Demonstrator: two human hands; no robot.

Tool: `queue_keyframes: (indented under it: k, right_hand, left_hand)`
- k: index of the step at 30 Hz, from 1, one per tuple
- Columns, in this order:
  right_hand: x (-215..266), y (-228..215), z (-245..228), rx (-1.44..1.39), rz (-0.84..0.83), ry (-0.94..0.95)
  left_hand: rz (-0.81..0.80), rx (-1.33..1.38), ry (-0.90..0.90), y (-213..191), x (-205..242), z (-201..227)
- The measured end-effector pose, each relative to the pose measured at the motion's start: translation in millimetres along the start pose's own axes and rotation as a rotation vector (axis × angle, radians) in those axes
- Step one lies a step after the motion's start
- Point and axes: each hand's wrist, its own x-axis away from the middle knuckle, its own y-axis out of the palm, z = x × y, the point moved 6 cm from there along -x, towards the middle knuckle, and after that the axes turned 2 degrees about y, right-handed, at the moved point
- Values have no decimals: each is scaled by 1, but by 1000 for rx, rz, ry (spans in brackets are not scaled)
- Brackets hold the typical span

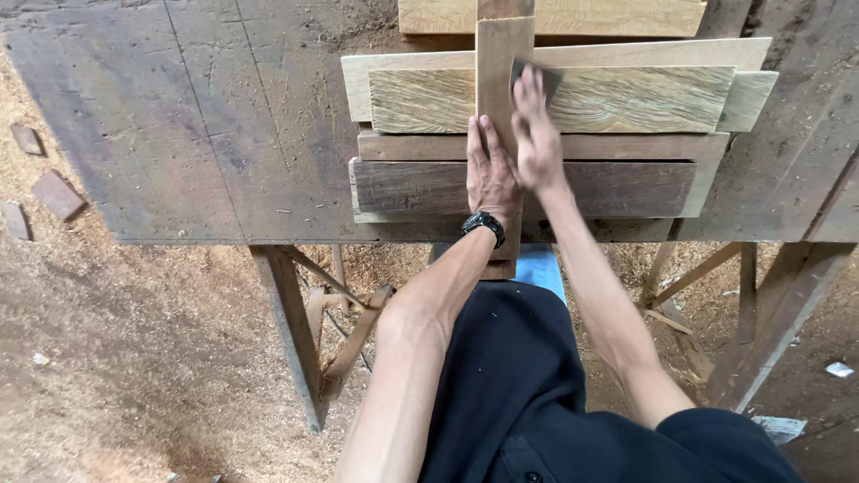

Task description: The person sands the surface and edges of a wooden board by hand using a piece of sandpaper while it rests on a stack of other boards on a workbench.

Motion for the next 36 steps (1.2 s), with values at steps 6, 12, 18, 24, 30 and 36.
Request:
queue_keyframes:
  k: [6,12,18,24,30,36]
  right_hand:
    - [44,2,-4,170,-117,-26]
    - [-69,0,16,173,-28,-123]
    - [-5,1,2,106,-74,-53]
    - [21,6,3,168,-127,-82]
    - [-89,-3,27,-9,-15,-95]
    - [-12,-9,16,-330,6,220]
  left_hand:
    - [69,-77,108,-4,0,6]
    - [49,-36,-12,4,2,1]
    - [1,-58,-3,9,-5,-3]
    - [77,-49,104,-2,-2,6]
    - [76,39,4,-2,0,3]
    - [105,34,9,0,0,1]
